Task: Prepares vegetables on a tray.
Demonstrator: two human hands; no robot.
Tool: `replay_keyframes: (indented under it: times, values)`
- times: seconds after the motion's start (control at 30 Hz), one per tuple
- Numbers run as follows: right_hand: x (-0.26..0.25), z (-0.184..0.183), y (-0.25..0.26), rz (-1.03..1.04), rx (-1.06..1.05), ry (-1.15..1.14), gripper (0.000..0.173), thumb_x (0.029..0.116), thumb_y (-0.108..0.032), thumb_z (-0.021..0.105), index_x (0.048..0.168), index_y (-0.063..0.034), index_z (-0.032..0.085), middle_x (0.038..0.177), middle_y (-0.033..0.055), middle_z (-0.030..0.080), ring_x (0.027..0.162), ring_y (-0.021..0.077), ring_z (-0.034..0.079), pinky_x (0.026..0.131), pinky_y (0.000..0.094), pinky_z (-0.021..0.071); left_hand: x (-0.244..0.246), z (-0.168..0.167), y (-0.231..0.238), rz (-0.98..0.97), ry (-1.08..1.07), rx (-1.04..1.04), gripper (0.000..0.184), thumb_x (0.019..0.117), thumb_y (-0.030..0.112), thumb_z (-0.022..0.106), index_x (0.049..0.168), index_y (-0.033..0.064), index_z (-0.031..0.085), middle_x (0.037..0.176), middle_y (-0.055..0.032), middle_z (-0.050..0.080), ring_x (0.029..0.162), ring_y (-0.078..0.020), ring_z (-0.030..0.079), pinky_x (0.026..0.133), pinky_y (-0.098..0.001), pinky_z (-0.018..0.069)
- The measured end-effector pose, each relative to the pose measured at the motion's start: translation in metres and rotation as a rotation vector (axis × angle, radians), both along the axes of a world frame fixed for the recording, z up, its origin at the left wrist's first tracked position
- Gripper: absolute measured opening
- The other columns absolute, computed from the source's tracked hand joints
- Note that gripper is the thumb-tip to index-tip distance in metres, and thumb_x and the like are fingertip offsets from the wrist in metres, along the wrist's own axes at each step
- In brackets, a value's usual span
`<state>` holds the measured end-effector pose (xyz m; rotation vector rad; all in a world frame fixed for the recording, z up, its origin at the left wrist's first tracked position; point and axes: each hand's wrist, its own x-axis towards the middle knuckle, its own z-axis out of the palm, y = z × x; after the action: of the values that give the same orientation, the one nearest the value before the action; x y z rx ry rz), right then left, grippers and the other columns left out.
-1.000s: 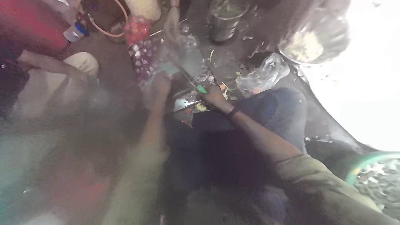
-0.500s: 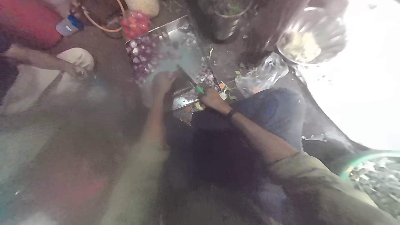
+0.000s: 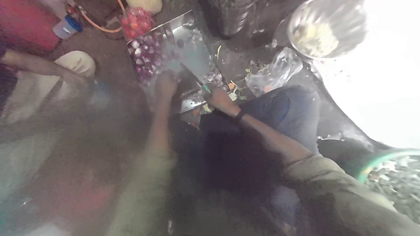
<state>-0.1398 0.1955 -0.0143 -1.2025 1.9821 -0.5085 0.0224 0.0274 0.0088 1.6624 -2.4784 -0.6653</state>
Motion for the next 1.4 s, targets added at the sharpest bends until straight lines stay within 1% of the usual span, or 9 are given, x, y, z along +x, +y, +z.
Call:
replay_keyframes:
  times: [0.17,0.33,0.4,0.47,0.6,0.77,0.93,1.17,1.4]
  values:
    - [-0.001,-0.007,0.002,0.039,0.005,-0.038,0.038,0.1058,-0.029,0.054,0.138,-0.0092,0.058,0.103,0.0209,0.071,0.093,0.0397,0.071,0.083,0.0631,0.0561,-0.003,0.004,0.005,-0.031,-0.036,-0.028,0.026,0.0951,0.019,0.069,0.12,0.0107,0.074,0.117,-0.0159,0.074,0.113,-0.0358,0.069,0.101,-0.0595,0.0523]
    - [0.001,-0.006,-0.001,0.062,0.005,-0.01,0.039,0.1061,-0.031,0.053,0.141,-0.0129,0.056,0.105,0.0196,0.071,0.094,0.0385,0.071,0.083,0.0622,0.0564,-0.003,-0.003,0.004,-0.069,-0.144,-0.078,0.04,0.0857,0.019,0.079,0.125,0.017,0.072,0.137,-0.0176,0.062,0.128,-0.0377,0.06,0.103,-0.0603,0.0516]
    - [0.001,-0.005,-0.002,0.046,0.024,-0.01,0.04,0.1061,-0.032,0.054,0.141,-0.014,0.056,0.108,0.0202,0.072,0.096,0.04,0.071,0.083,0.0638,0.0558,-0.002,-0.007,0.003,-0.072,-0.159,-0.095,0.037,0.0885,0.022,0.078,0.125,0.0155,0.072,0.143,-0.0174,0.059,0.132,-0.0375,0.056,0.107,-0.0577,0.0496]
    - [0.0,-0.004,-0.002,0.042,0.037,-0.005,0.04,0.1062,-0.034,0.054,0.142,-0.0152,0.056,0.108,0.0202,0.071,0.096,0.0401,0.071,0.082,0.0642,0.0558,-0.002,-0.008,0.001,-0.065,-0.142,-0.069,0.036,0.0923,0.027,0.074,0.127,0.015,0.072,0.138,-0.0155,0.063,0.13,-0.0348,0.059,0.109,-0.0561,0.0486]
    - [0.0,-0.002,0.0,0.046,0.029,-0.001,0.041,0.1071,-0.034,0.052,0.143,-0.0143,0.056,0.108,0.0206,0.071,0.098,0.0404,0.071,0.084,0.0642,0.0548,-0.004,-0.005,0.001,-0.044,-0.045,0.149,0.038,0.1016,0.036,0.063,0.134,0.0179,0.069,0.134,-0.0128,0.067,0.127,-0.0326,0.062,0.108,-0.0593,0.0476]
    - [0.0,-0.003,0.0,0.055,0.019,0.013,0.04,0.1074,-0.035,0.051,0.142,-0.0141,0.057,0.108,0.0199,0.072,0.099,0.04,0.071,0.086,0.0638,0.0547,-0.004,-0.005,0.003,-0.013,-0.054,0.062,0.042,0.0991,0.027,0.066,0.14,0.0165,0.066,0.143,-0.0163,0.06,0.135,-0.0343,0.055,0.114,-0.0548,0.0437]
    - [0.0,-0.004,0.0,0.054,-0.007,0.009,0.04,0.1075,-0.035,0.051,0.141,-0.0128,0.057,0.104,0.0195,0.072,0.095,0.0395,0.071,0.084,0.0626,0.0557,-0.003,-0.004,0.003,-0.04,-0.006,0.041,0.034,0.0986,0.025,0.068,0.131,0.0149,0.071,0.128,-0.0107,0.072,0.123,-0.0298,0.066,0.108,-0.056,0.0491]
    - [0.017,0.013,0.005,0.124,0.053,0.253,0.045,0.104,-0.026,0.055,0.146,-0.0117,0.05,0.1,0.0222,0.071,0.092,0.0443,0.071,0.077,0.0627,0.0571,-0.008,-0.002,0.006,-0.148,-0.118,-0.055,0.032,0.0967,0.02,0.067,0.128,0.0137,0.073,0.131,-0.0144,0.068,0.126,-0.0333,0.063,0.11,-0.0551,0.0476]
    - [0.031,0.02,0.005,0.095,0.147,0.309,0.05,0.1039,-0.024,0.054,0.151,-0.0123,0.043,0.104,0.0228,0.07,0.093,0.0452,0.071,0.075,0.0632,0.0572,-0.01,0.003,0.01,-0.154,-0.094,-0.106,0.025,0.0966,0.022,0.067,0.117,0.0116,0.076,0.115,-0.0156,0.074,0.114,-0.0362,0.068,0.102,-0.0596,0.0507]
